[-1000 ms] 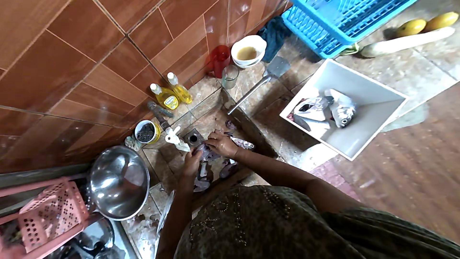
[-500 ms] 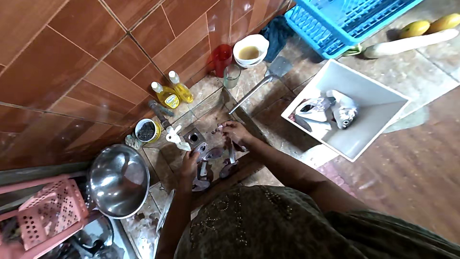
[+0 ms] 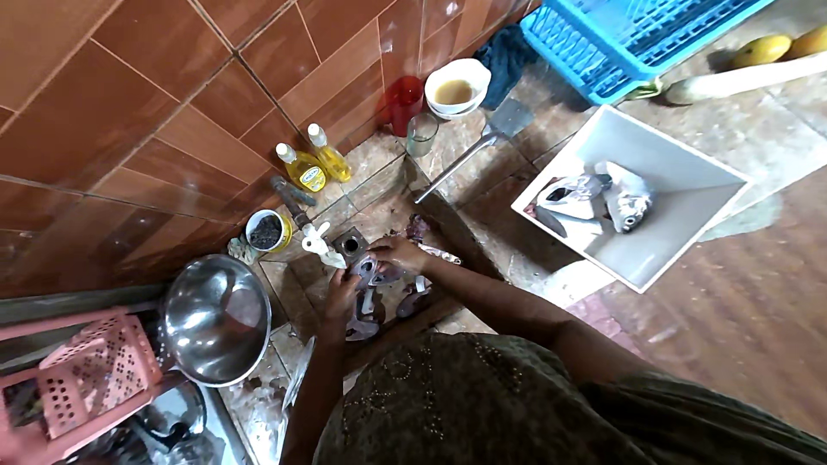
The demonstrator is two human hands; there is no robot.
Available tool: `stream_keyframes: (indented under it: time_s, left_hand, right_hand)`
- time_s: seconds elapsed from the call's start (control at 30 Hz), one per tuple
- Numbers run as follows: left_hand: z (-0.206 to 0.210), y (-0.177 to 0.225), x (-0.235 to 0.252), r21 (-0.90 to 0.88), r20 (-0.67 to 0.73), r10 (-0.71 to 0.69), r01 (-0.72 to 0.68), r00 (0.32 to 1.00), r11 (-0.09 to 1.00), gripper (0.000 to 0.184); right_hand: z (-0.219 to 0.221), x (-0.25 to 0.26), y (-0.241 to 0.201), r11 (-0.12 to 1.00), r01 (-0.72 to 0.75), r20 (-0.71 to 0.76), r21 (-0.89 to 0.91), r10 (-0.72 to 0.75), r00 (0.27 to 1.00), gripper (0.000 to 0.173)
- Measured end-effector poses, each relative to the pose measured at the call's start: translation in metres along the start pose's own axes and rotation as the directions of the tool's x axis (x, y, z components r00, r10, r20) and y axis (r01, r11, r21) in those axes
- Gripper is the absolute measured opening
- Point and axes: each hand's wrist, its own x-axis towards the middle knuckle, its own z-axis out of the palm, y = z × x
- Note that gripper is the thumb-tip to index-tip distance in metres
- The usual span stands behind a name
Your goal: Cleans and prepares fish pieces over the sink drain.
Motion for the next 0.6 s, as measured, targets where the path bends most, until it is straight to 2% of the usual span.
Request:
stream_keyframes:
  time_s: [0.2, 0.4, 0.6]
  left_hand:
    - [0.0, 0.003, -0.001, 0.108, -0.107, -0.03, 0.041, 0.994, 0.993, 0.029]
    - [0.002, 0.002, 0.004, 0.091, -0.155, 0.03, -0.015, 0.987, 0.996, 0.029]
    - [0.004, 0.006, 0.007, 0.094, -0.194, -0.024, 0.043, 0.981, 0.995, 0.032]
  right_hand:
    - [0.009, -0.002, -0.009, 0.994, 0.085, 0.008, -0.076, -0.084, 0.996, 0.025]
    - [0.013, -0.004, -0.006, 0.987, 0.141, -0.005, -0.076, -0.142, 0.99, 0.022]
    - [0.018, -0.001, -0.005, 0.989, 0.141, -0.001, -0.051, -0.141, 0.99, 0.02]
